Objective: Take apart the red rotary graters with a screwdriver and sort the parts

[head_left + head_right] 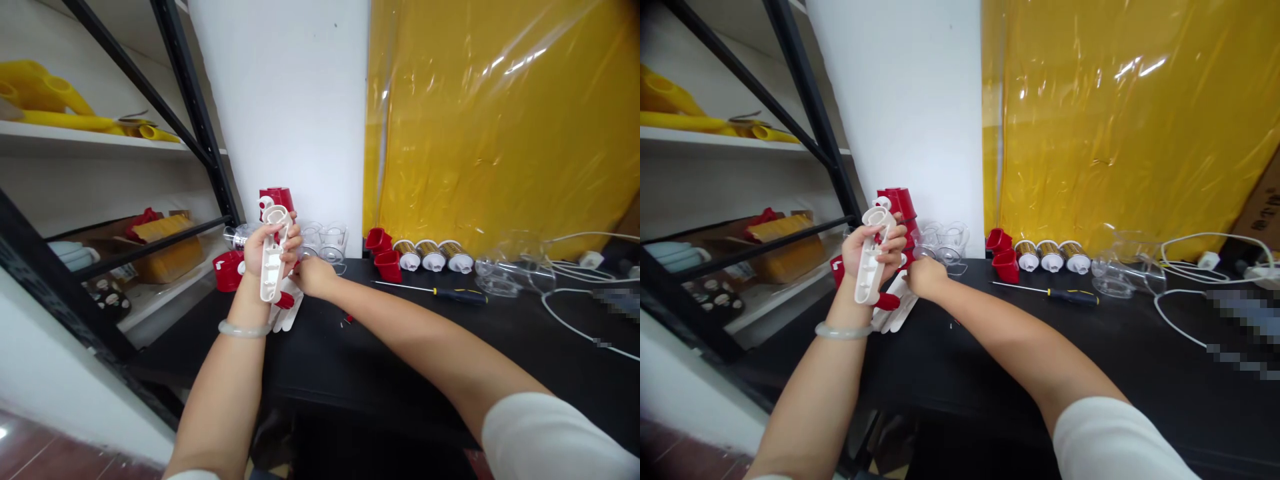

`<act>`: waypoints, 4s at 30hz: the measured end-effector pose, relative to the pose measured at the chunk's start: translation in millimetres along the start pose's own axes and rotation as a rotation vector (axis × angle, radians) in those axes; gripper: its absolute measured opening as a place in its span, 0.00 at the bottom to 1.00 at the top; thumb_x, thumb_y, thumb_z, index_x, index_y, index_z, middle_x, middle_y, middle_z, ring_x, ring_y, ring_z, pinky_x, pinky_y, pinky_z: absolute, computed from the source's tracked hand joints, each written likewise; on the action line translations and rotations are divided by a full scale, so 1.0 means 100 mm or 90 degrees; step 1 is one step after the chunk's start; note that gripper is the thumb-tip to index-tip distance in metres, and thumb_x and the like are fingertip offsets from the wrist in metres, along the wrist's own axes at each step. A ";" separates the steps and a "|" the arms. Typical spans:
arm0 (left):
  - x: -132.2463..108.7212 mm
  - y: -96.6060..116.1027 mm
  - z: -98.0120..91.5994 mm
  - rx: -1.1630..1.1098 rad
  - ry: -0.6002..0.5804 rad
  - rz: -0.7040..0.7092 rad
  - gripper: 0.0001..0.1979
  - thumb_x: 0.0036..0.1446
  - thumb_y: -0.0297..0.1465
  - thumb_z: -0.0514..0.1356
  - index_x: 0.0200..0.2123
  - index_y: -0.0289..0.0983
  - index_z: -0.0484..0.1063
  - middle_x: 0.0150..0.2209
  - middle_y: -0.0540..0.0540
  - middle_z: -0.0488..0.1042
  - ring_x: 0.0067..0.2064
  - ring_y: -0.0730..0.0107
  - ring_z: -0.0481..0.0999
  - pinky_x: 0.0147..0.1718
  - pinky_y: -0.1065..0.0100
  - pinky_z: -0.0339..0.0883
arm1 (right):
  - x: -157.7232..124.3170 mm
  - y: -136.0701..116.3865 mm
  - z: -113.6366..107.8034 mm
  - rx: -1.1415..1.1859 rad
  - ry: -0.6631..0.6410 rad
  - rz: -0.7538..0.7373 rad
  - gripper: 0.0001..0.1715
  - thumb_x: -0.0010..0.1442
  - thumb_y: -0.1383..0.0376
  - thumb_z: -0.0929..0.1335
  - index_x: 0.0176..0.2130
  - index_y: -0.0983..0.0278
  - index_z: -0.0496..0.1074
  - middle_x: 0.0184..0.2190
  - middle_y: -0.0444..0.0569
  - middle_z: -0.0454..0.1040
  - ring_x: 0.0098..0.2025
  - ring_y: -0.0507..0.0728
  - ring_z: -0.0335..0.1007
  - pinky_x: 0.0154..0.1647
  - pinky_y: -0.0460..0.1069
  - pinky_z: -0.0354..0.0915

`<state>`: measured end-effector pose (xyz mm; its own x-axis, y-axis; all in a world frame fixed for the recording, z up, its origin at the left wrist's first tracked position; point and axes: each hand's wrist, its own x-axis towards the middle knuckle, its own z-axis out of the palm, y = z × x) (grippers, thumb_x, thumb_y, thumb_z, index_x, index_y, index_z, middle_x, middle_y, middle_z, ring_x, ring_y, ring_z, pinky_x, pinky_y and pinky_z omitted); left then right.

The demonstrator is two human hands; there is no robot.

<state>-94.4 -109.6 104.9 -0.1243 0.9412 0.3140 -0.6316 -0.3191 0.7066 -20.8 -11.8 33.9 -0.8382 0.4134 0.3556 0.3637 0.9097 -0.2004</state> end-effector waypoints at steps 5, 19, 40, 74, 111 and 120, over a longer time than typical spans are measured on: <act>0.04 -0.14 0.04 0.062 -0.005 -0.060 0.18 0.49 0.29 0.56 0.45 0.34 0.71 0.26 0.49 0.64 0.20 0.81 0.61 0.12 0.84 0.55 | -0.03 0.04 0.02 0.023 0.010 -0.016 0.18 0.64 0.56 0.63 0.46 0.63 0.74 0.46 0.54 0.76 0.45 0.60 0.73 0.40 0.49 0.65; 0.06 -0.97 0.27 0.390 -0.020 -0.236 0.35 0.53 0.62 0.45 0.39 0.37 0.70 0.20 0.48 0.68 0.18 0.70 0.69 0.11 0.72 0.65 | -1.38 0.93 -0.77 -0.034 0.274 -0.122 0.07 0.62 0.67 0.64 0.42 0.64 0.67 0.35 0.52 0.72 0.37 0.58 0.68 0.37 0.52 0.65; 0.04 -1.31 0.14 0.517 0.013 -0.292 0.19 0.56 0.47 0.60 0.42 0.41 0.62 0.37 0.48 0.71 0.29 0.68 0.78 0.24 0.59 0.77 | -1.69 0.90 -0.40 -0.178 0.315 -0.298 0.10 0.65 0.64 0.65 0.42 0.61 0.76 0.48 0.56 0.73 0.51 0.63 0.63 0.45 0.57 0.62; 0.02 -1.38 0.19 0.609 -0.009 -0.270 0.09 0.61 0.34 0.56 0.44 0.39 0.64 0.33 0.49 0.70 0.26 0.71 0.74 0.20 0.68 0.72 | -1.69 0.92 -0.33 -0.151 0.282 -0.316 0.15 0.66 0.61 0.63 0.32 0.61 0.76 0.37 0.53 0.73 0.39 0.57 0.67 0.40 0.52 0.64; 0.12 -1.37 0.05 0.835 -0.002 0.164 0.15 0.65 0.43 0.51 0.44 0.38 0.64 0.37 0.47 0.71 0.30 0.72 0.70 0.30 0.68 0.66 | -1.64 0.90 -0.25 0.012 0.242 -0.065 0.11 0.62 0.59 0.69 0.40 0.65 0.73 0.37 0.51 0.73 0.40 0.59 0.68 0.42 0.53 0.63; 0.08 -1.37 0.08 0.904 -0.080 0.261 0.16 0.65 0.43 0.51 0.47 0.38 0.65 0.41 0.44 0.73 0.40 0.68 0.72 0.42 0.64 0.66 | -1.62 0.91 -0.24 0.072 0.232 -0.058 0.07 0.62 0.62 0.69 0.37 0.64 0.74 0.33 0.49 0.75 0.36 0.56 0.70 0.39 0.50 0.62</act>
<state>-2.7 -59.8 16.0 0.0071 0.7692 0.6389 0.6973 -0.4618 0.5482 157.9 5.1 -20.1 -0.6583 0.3366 0.6733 0.2302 0.9416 -0.2458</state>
